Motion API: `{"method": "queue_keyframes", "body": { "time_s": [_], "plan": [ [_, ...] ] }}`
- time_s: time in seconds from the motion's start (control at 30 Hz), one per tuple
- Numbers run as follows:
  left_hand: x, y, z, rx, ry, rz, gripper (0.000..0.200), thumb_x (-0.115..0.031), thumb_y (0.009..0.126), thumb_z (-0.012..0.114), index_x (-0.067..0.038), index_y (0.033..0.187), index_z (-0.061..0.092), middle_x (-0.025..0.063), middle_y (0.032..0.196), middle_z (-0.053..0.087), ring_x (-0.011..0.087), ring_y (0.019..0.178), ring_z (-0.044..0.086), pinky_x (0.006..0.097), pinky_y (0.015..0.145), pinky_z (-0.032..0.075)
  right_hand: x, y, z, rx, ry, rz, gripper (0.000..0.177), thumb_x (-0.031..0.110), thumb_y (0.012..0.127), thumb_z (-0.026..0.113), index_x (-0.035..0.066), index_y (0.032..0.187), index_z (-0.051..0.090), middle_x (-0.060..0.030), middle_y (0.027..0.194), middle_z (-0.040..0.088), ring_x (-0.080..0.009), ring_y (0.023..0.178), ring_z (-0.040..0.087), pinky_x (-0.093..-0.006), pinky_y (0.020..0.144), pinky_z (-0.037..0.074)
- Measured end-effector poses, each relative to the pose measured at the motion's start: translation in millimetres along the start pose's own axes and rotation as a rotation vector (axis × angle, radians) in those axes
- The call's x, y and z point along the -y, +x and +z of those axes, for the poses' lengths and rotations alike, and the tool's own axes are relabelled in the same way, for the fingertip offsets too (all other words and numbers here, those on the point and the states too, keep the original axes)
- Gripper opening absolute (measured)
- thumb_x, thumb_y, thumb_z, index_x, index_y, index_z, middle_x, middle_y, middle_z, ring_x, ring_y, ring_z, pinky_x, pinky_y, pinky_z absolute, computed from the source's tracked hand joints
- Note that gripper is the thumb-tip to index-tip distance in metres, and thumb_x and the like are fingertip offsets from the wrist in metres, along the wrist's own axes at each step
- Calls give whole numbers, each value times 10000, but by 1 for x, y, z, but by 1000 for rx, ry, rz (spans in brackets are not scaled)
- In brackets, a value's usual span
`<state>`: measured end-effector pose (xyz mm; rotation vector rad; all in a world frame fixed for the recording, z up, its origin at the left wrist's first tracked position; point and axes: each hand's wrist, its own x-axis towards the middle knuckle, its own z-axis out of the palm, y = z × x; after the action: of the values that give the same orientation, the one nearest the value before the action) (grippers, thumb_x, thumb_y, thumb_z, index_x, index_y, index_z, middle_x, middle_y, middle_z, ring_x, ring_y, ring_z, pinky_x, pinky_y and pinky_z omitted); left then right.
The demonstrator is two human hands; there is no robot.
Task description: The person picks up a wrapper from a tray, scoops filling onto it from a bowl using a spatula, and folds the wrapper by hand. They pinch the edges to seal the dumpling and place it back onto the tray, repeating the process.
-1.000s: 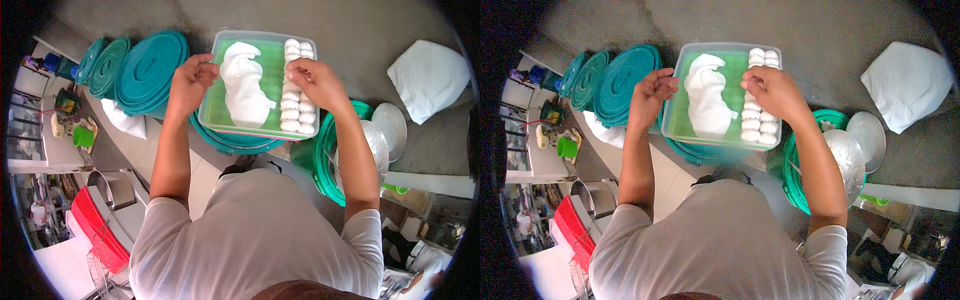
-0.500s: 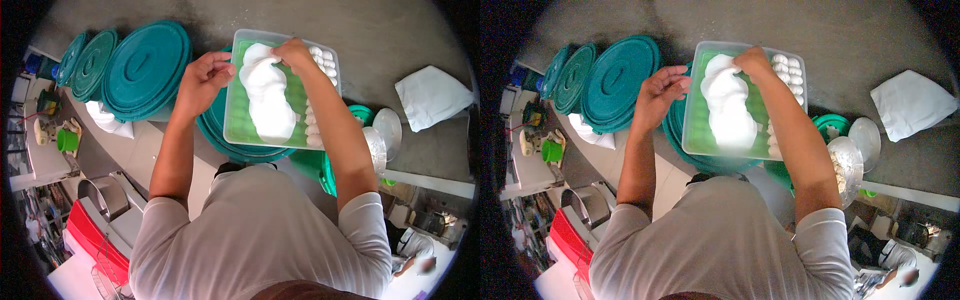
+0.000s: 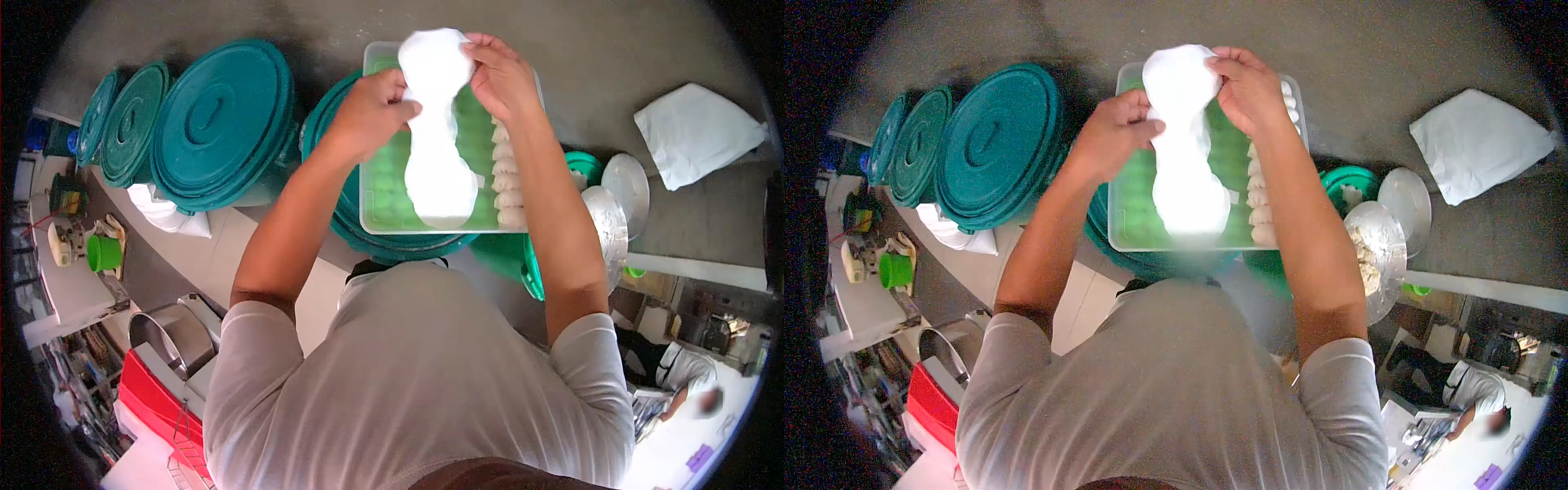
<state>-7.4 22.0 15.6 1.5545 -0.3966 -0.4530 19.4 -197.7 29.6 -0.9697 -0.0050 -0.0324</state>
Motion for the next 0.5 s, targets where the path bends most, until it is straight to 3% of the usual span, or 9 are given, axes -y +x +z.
{"method": "queue_keyframes", "body": {
  "time_s": [0.03,0.1,0.13,0.23,0.3,0.33,0.4,0.43,0.5],
  "plan": [
    [5,5,1,9,2,-9,405,18,849,652,38,1241,551,115,1089,684,192,963,652,323,826,527,-1,-4,1,-11,5,1,198,-60,881,610,-42,1073,565,-139,1012,637,-232,938,642,-336,829,540],
    [17,15,2,-123,-52,-10,339,24,866,627,34,1200,568,96,1033,696,187,904,658,320,760,527,1,-9,5,-233,-1230,-138,228,-8,900,638,-20,1120,581,-70,972,658,-164,981,627,-279,877,509],
    [21,17,2,-117,-50,-15,339,24,866,627,34,1200,568,96,1033,696,187,904,658,320,760,527,4,-14,4,-240,-1227,-132,228,-8,900,638,-20,1120,581,-70,972,658,-164,981,627,-279,877,509],
    [20,18,5,-122,-4,-40,335,24,872,618,28,1204,569,96,1040,692,188,921,654,332,772,527,7,-23,-1,110,-1046,-43,235,80,898,689,-11,1094,597,-48,935,653,-136,895,614,-256,813,487],
    [12,15,11,-169,-166,-62,361,60,851,603,75,1208,549,133,1024,679,183,889,651,319,723,512,0,-27,-8,472,-989,53,263,155,884,732,-9,1049,610,-44,887,643,-127,823,602,-256,794,487],
    [9,13,11,-169,-164,-66,361,60,851,603,75,1208,549,133,1024,679,183,889,651,319,723,512,-3,-29,-10,471,-985,54,263,155,884,732,-9,1049,610,-44,887,643,-127,823,602,-256,794,487],
    [6,8,12,-195,-209,-83,355,56,866,583,44,1220,558,119,1063,675,184,931,645,322,771,509,-7,-35,-6,175,-1334,-24,336,245,862,771,-12,1006,611,-43,880,638,-135,836,611,-262,815,492],
    [6,5,11,-194,-206,-88,355,56,866,583,44,1220,558,119,1063,675,184,931,645,322,771,509,0,-35,-2,51,-1390,68,471,382,866,760,-27,1056,623,-76,959,649,-155,914,623,-290,875,509],
    [5,-3,9,-127,-399,4,354,63,879,552,14,1230,568,97,1092,670,187,987,636,337,838,513,10,-37,3,36,-1197,156,554,453,866,738,-34,1103,621,-93,1006,650,-168,947,624,-302,885,511]
  ]
}}
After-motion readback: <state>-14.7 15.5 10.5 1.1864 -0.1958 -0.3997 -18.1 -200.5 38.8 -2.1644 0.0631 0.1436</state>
